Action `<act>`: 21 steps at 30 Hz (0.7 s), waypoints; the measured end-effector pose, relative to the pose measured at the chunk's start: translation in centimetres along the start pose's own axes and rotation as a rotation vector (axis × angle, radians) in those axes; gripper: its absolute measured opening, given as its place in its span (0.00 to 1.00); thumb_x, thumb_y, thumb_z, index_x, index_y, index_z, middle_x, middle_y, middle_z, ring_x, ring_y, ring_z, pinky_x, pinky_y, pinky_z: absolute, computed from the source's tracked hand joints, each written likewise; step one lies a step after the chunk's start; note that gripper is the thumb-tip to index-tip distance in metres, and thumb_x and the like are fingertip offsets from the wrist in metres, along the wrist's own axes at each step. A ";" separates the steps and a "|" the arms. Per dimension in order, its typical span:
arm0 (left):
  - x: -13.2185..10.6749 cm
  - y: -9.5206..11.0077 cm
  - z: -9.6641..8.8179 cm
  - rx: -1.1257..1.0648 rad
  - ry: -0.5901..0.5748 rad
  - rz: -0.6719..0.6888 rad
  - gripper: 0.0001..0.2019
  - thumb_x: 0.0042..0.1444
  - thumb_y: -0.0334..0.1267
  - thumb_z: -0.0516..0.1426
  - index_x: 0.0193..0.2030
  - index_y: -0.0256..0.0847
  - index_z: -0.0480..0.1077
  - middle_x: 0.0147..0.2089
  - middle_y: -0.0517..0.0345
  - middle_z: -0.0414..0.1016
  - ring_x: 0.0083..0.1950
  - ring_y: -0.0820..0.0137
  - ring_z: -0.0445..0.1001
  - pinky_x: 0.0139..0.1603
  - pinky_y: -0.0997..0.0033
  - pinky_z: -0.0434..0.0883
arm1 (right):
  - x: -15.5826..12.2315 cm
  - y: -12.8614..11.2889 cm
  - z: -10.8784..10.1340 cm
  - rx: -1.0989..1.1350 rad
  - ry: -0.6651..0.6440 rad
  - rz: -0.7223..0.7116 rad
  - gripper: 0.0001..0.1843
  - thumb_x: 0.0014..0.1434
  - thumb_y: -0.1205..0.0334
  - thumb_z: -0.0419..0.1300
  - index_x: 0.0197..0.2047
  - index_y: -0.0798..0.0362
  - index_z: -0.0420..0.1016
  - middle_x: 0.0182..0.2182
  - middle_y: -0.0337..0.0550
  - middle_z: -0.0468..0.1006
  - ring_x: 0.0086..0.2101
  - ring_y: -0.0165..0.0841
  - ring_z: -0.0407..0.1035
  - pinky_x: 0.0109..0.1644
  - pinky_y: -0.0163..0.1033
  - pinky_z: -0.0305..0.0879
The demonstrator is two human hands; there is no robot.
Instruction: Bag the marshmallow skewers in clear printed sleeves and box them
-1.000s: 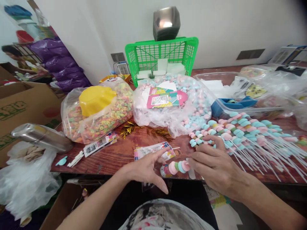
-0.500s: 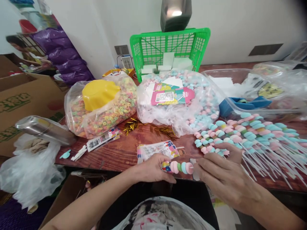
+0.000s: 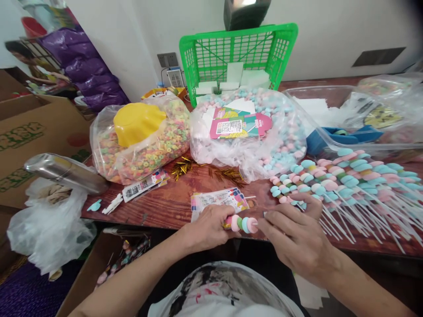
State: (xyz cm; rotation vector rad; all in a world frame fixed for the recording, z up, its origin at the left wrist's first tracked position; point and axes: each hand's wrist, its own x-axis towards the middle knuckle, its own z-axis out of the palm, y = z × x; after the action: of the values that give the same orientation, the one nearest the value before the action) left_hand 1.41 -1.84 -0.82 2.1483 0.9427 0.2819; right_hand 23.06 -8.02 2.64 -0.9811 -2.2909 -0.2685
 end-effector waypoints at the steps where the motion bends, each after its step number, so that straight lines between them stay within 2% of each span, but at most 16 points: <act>1: 0.1 -0.2 0.0 0.005 -0.001 -0.016 0.12 0.50 0.44 0.62 0.32 0.38 0.69 0.27 0.64 0.66 0.30 0.74 0.61 0.29 0.76 0.55 | -0.1 -0.2 -0.1 0.002 -0.011 -0.042 0.09 0.61 0.74 0.52 0.38 0.55 0.72 0.28 0.40 0.75 0.32 0.31 0.66 0.53 0.56 0.50; 4: 0.1 -0.3 -0.1 0.011 -0.004 -0.076 0.15 0.46 0.47 0.64 0.29 0.38 0.68 0.26 0.65 0.64 0.29 0.75 0.59 0.28 0.76 0.54 | -0.6 -0.6 -0.3 -0.018 -0.052 -0.148 0.11 0.62 0.74 0.50 0.40 0.57 0.73 0.30 0.42 0.76 0.35 0.34 0.67 0.51 0.55 0.52; 6: 0.0 0.0 0.0 -0.033 -0.049 -0.114 0.16 0.47 0.49 0.63 0.28 0.37 0.69 0.25 0.65 0.63 0.29 0.75 0.60 0.28 0.76 0.54 | -0.8 -0.4 -0.2 -0.037 -0.061 -0.137 0.11 0.61 0.74 0.50 0.39 0.56 0.73 0.29 0.42 0.75 0.34 0.33 0.67 0.50 0.54 0.53; 9: -0.2 0.8 0.1 -0.176 -0.146 -0.129 0.16 0.47 0.48 0.64 0.29 0.37 0.69 0.25 0.66 0.61 0.30 0.75 0.60 0.30 0.77 0.56 | -0.7 0.7 0.0 -0.051 -0.033 -0.039 0.11 0.61 0.74 0.50 0.37 0.55 0.73 0.27 0.40 0.74 0.31 0.32 0.65 0.49 0.53 0.50; 11: -0.2 1.2 0.2 -0.284 -0.222 -0.090 0.16 0.45 0.46 0.66 0.29 0.38 0.67 0.26 0.67 0.60 0.30 0.75 0.60 0.31 0.77 0.57 | -0.5 1.6 0.2 -0.041 -0.020 -0.012 0.11 0.61 0.75 0.50 0.36 0.55 0.72 0.25 0.40 0.73 0.30 0.31 0.62 0.45 0.50 0.50; 14: -0.2 1.1 0.3 -0.409 -0.410 -0.039 0.19 0.41 0.46 0.67 0.28 0.39 0.62 0.26 0.68 0.58 0.30 0.76 0.57 0.30 0.78 0.57 | -0.4 2.3 0.4 0.018 -0.087 -0.055 0.12 0.60 0.75 0.49 0.34 0.55 0.71 0.25 0.41 0.71 0.29 0.32 0.60 0.38 0.43 0.50; 16: -0.3 0.9 0.3 -0.403 -0.465 -0.069 0.21 0.41 0.49 0.67 0.27 0.39 0.61 0.26 0.68 0.58 0.29 0.76 0.57 0.29 0.77 0.57 | -0.7 2.2 0.6 0.039 -0.164 -0.067 0.12 0.59 0.75 0.49 0.32 0.54 0.70 0.25 0.41 0.70 0.29 0.33 0.59 0.35 0.41 0.48; 19: -0.7 0.9 0.3 -0.173 -0.350 -0.133 0.20 0.43 0.52 0.65 0.31 0.40 0.65 0.30 0.65 0.64 0.33 0.71 0.64 0.33 0.74 0.61 | -1.2 1.7 0.7 0.022 -0.251 -0.033 0.10 0.57 0.75 0.50 0.30 0.52 0.68 0.25 0.40 0.70 0.29 0.34 0.60 0.35 0.41 0.49; 21: -1.0 1.4 0.3 0.056 -0.240 -0.106 0.19 0.46 0.49 0.65 0.39 0.40 0.66 0.37 0.60 0.69 0.40 0.64 0.68 0.38 0.70 0.63 | -1.3 1.5 0.6 0.008 -0.263 -0.025 0.10 0.56 0.75 0.51 0.29 0.52 0.67 0.24 0.40 0.70 0.29 0.34 0.61 0.35 0.40 0.49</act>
State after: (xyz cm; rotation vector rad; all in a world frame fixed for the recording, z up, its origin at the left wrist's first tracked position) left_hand 1.56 -3.31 0.10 2.1169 0.9301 -0.0544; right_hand 24.53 -7.49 1.29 -1.0368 -2.5396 -0.1478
